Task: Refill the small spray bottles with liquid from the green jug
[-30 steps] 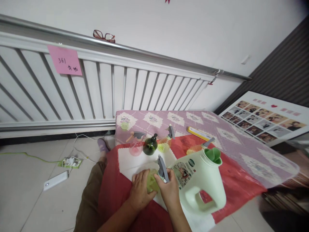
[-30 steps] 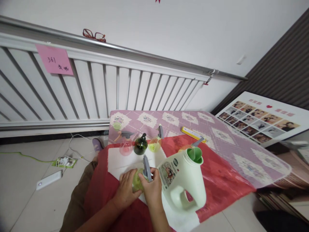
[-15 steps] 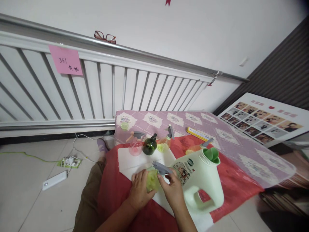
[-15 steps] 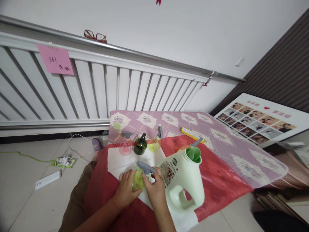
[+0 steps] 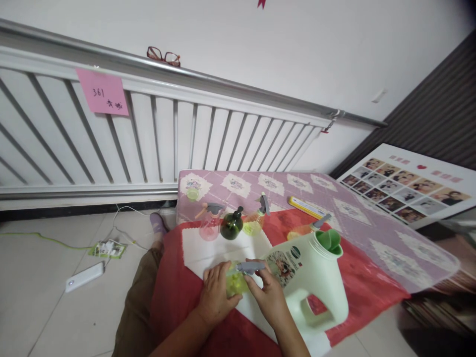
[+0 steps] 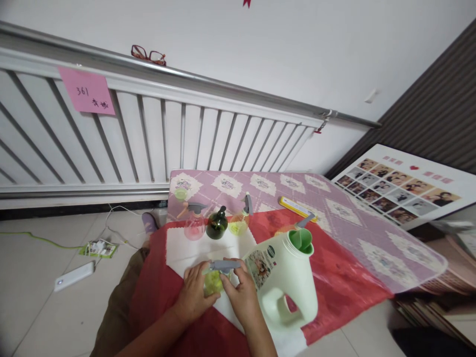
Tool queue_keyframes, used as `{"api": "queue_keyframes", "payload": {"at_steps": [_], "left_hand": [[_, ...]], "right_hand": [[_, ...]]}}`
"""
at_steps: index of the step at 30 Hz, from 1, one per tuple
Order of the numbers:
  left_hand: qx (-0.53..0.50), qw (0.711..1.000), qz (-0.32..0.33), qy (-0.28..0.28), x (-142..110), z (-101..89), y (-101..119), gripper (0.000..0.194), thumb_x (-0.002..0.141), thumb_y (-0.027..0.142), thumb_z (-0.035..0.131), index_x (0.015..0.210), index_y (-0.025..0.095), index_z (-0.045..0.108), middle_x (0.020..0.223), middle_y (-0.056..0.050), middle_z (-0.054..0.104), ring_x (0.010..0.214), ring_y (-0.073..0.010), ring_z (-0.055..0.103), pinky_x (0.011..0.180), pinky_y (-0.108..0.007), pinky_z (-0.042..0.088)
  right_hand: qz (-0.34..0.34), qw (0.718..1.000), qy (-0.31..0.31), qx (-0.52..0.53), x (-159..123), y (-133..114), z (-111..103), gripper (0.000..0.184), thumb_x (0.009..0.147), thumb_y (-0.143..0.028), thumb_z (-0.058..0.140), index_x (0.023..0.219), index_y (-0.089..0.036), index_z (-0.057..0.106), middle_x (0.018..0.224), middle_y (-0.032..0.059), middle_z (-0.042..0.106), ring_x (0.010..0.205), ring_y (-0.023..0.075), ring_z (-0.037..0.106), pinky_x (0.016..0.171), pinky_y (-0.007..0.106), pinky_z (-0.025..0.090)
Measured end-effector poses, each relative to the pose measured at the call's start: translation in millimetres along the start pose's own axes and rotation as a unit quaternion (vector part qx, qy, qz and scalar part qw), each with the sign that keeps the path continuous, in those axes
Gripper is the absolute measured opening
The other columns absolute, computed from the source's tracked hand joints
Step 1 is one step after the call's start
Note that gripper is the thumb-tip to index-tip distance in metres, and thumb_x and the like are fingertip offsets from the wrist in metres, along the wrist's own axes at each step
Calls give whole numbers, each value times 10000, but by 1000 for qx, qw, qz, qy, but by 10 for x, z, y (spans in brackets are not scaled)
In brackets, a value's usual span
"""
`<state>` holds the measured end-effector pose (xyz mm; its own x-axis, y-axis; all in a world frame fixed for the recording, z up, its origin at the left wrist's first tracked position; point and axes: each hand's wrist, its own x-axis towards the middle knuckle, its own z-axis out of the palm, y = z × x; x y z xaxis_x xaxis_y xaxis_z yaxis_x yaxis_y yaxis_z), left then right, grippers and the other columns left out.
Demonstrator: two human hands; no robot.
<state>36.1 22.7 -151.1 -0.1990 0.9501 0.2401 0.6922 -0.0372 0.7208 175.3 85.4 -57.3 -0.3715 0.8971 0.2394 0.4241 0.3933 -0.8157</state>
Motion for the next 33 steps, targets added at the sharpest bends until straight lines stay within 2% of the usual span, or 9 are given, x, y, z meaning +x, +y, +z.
{"api": "queue_keyframes", "payload": {"at_steps": [7, 13, 18, 20, 24, 26, 28, 30, 33], "left_hand": [[6, 1000, -19, -13, 4, -18, 12, 699, 662, 318, 703, 1288, 194, 420, 1279, -142, 563, 1203, -313, 501, 1040, -550, 321], [7, 1000, -19, -21, 8, -15, 12, 751, 646, 262, 667, 1336, 175, 382, 1313, -142, 546, 1228, -303, 484, 1056, -514, 317], [5, 1000, -17, -19, 13, -12, 1, 743, 651, 252, 643, 1339, 186, 371, 1315, -133, 547, 1232, -297, 481, 1050, -510, 324], [4, 1000, -13, -15, 11, -8, -4, 737, 653, 255, 644, 1334, 180, 373, 1315, -133, 546, 1232, -295, 480, 1051, -507, 322], [3, 1000, -7, -10, 7, -5, -2, 722, 673, 274, 643, 1335, 169, 375, 1311, -142, 547, 1236, -296, 476, 1051, -505, 319], [2, 1000, -9, -13, 10, -8, 2, 727, 676, 294, 649, 1338, 168, 377, 1312, -143, 546, 1231, -300, 479, 1049, -508, 322], [1, 1000, -15, -17, 13, -12, 5, 740, 663, 294, 657, 1338, 172, 379, 1311, -142, 547, 1224, -307, 483, 1049, -516, 321], [0, 1000, -18, -16, 16, -13, 9, 749, 649, 277, 656, 1339, 186, 379, 1313, -134, 548, 1222, -310, 485, 1051, -522, 318], [1, 1000, -17, -13, 16, -12, 15, 746, 642, 257, 647, 1336, 200, 380, 1314, -126, 548, 1223, -305, 487, 1052, -518, 321]], "right_hand": [[22, 999, 41, 12, 28, -7, 74, 191, 683, -290, 697, 868, -245, 681, 884, 35, 681, 859, 234, 634, 817, 367, 508], [81, 990, 116, 5, 6, -53, 260, 191, 657, -318, 683, 771, -247, 547, 699, -24, 600, 662, 194, 586, 677, 341, 500], [106, 984, 142, 11, 10, -76, 328, 222, 634, -334, 694, 729, -256, 510, 660, -37, 583, 623, 181, 574, 644, 326, 507], [109, 984, 142, 16, 2, -66, 321, 248, 622, -324, 705, 781, -250, 530, 704, -24, 614, 654, 189, 597, 658, 330, 521], [91, 987, 116, 55, -37, -44, 251, 485, 632, -299, 709, 1089, -224, 564, 1059, 70, 674, 947, 244, 642, 853, 384, 519], [72, 992, 73, 68, -56, -49, 211, 428, 698, -299, 670, 1112, -219, 599, 1110, 82, 673, 1020, 255, 629, 920, 399, 490], [65, 994, 43, 72, -66, -56, 195, 291, 750, -312, 634, 1026, -221, 653, 1026, 66, 703, 977, 248, 645, 901, 381, 500], [74, 993, 51, 75, -65, -52, 218, 219, 751, -329, 639, 940, -224, 667, 933, 49, 715, 911, 241, 658, 846, 359, 521], [100, 988, 97, 66, -50, -24, 301, 186, 706, -322, 663, 862, -227, 630, 816, 29, 697, 793, 230, 658, 761, 355, 540]]}}
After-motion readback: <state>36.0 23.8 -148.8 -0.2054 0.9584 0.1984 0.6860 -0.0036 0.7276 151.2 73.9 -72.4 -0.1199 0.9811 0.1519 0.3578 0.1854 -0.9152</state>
